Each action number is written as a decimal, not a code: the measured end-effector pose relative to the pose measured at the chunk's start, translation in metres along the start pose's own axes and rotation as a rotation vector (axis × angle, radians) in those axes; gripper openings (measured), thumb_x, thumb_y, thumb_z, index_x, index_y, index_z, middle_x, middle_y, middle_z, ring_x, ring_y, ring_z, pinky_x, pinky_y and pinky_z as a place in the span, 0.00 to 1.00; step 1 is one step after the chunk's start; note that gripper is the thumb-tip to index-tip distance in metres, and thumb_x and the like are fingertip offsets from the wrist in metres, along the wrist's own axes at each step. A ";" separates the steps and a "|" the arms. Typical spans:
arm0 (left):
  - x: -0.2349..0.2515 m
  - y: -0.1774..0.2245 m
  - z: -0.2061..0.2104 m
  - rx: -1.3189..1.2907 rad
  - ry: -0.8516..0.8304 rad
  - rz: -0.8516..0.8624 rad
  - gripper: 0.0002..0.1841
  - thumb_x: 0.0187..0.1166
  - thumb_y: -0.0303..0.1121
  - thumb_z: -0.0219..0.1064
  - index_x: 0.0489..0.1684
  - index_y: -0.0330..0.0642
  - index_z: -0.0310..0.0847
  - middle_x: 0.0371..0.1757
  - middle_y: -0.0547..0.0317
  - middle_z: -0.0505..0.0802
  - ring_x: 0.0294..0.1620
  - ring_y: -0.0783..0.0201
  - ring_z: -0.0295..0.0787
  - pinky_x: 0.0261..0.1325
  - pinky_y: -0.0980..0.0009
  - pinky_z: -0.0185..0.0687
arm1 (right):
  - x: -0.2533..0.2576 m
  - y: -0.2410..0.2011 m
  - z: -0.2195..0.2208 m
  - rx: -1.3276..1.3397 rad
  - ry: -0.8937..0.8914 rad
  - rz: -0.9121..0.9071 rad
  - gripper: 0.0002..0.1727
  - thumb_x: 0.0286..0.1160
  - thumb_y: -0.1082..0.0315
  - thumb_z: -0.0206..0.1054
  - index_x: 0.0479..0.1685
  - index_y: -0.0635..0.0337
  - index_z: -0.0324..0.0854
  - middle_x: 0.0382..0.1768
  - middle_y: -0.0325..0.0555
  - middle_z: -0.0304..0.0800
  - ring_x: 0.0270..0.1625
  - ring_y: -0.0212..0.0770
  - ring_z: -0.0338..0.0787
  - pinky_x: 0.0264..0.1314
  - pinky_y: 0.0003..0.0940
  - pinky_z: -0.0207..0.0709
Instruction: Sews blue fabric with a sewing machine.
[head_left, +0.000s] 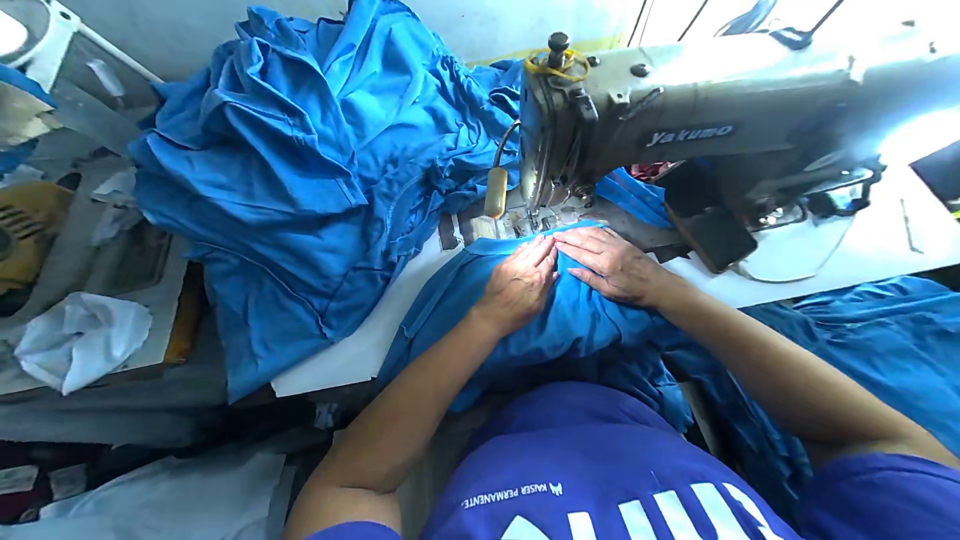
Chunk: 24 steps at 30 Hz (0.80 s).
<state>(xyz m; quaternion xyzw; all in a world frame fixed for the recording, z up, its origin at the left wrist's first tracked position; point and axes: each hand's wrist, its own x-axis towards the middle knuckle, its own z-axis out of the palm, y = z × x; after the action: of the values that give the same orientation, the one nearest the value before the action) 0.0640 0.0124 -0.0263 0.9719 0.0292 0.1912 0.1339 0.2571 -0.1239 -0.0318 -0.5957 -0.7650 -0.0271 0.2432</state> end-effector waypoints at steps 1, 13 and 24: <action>0.000 -0.001 0.000 -0.002 0.003 0.003 0.22 0.88 0.33 0.52 0.69 0.27 0.83 0.77 0.40 0.85 0.81 0.47 0.79 0.84 0.54 0.71 | 0.000 0.000 0.000 -0.001 0.000 -0.002 0.26 0.89 0.58 0.50 0.72 0.65 0.83 0.76 0.52 0.83 0.80 0.52 0.79 0.83 0.50 0.68; -0.082 -0.008 -0.044 0.028 -0.047 -0.299 0.25 0.88 0.35 0.55 0.78 0.27 0.74 0.84 0.39 0.77 0.87 0.46 0.71 0.86 0.48 0.67 | 0.000 0.005 -0.011 0.044 -0.096 -0.010 0.31 0.89 0.49 0.52 0.75 0.64 0.81 0.78 0.53 0.81 0.84 0.52 0.76 0.87 0.47 0.64; -0.088 -0.104 -0.079 0.096 -0.175 -0.182 0.32 0.89 0.48 0.51 0.85 0.33 0.69 0.88 0.44 0.72 0.89 0.50 0.67 0.88 0.50 0.63 | 0.030 -0.016 0.016 -0.039 -0.015 0.133 0.32 0.88 0.48 0.54 0.73 0.68 0.81 0.77 0.56 0.82 0.84 0.56 0.76 0.85 0.47 0.69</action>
<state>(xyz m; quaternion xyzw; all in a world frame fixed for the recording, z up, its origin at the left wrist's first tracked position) -0.0481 0.1221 -0.0166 0.9835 0.1148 0.0913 0.1062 0.2315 -0.0963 -0.0298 -0.6501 -0.7247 -0.0215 0.2272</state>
